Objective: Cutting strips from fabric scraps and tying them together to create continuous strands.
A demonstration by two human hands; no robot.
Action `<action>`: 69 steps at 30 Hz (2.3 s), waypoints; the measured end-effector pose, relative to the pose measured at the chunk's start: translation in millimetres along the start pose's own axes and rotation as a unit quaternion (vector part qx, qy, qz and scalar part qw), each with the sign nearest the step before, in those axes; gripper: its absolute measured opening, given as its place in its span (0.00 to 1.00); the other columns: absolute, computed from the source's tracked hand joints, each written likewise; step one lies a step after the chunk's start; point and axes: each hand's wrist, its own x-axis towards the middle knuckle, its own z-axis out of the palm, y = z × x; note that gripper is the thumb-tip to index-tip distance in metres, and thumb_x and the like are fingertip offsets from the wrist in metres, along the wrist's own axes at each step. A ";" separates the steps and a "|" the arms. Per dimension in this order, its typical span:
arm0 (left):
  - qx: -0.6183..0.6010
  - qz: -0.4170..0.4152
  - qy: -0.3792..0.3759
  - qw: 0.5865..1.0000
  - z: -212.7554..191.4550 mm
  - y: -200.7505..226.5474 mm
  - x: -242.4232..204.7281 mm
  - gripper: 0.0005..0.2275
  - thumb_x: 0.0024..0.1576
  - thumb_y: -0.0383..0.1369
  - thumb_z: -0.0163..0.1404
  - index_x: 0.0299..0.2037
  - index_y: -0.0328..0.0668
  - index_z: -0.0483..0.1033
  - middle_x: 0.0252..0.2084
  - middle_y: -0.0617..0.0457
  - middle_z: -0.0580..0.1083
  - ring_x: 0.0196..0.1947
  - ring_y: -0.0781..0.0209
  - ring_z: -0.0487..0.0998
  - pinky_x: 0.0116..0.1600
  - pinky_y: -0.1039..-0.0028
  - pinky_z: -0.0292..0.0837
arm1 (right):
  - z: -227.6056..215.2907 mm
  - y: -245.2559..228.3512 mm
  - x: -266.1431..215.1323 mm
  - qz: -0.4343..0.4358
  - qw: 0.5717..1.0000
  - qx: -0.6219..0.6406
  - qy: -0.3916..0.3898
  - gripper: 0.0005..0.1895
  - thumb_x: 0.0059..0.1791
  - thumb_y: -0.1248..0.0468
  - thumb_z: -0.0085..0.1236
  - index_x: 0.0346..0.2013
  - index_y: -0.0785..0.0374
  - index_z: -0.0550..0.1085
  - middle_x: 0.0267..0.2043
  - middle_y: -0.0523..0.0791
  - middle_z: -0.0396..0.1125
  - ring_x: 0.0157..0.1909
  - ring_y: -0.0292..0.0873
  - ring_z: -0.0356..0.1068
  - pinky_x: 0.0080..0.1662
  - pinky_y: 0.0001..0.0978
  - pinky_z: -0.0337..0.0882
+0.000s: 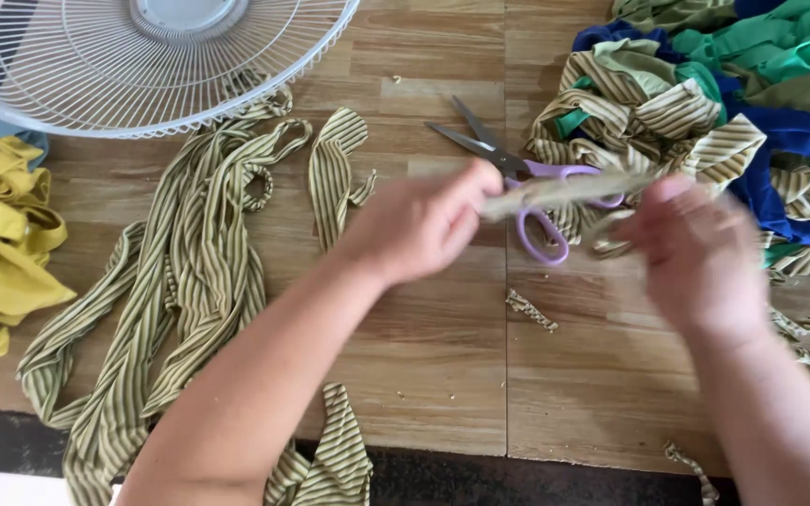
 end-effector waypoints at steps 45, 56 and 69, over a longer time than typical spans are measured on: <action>0.136 -0.121 0.067 0.981 -13.0 38.9 9.7 0.06 0.63 0.29 0.51 0.42 0.44 0.64 0.18 0.60 0.73 0.14 0.67 0.73 0.16 0.73 0.56 | 54.8 3.9 -55.1 -0.380 0.791 -0.349 -0.328 0.24 0.43 0.74 0.57 0.12 0.54 0.55 0.12 0.36 0.52 0.14 0.36 0.52 0.23 0.28 0.63; 0.220 -0.053 0.104 0.969 -6.1 41.5 7.8 0.05 0.63 0.31 0.52 0.41 0.45 0.67 0.22 0.62 0.73 0.18 0.65 0.74 0.22 0.69 0.58 | 70.6 -12.9 -64.3 -0.366 0.727 -0.374 -0.445 0.20 0.42 0.71 0.61 0.11 0.58 0.61 0.12 0.39 0.60 0.15 0.43 0.60 0.26 0.33 0.65; 0.132 0.118 0.104 0.979 7.0 54.9 3.1 0.12 0.59 0.25 0.55 0.51 0.46 0.70 0.34 0.62 0.70 0.30 0.67 0.69 0.33 0.76 0.66 | 61.3 25.5 -65.0 -0.014 0.929 -0.211 -0.304 0.13 0.56 0.66 0.47 0.54 0.66 0.71 0.31 0.42 0.70 0.31 0.34 0.69 0.30 0.25 0.72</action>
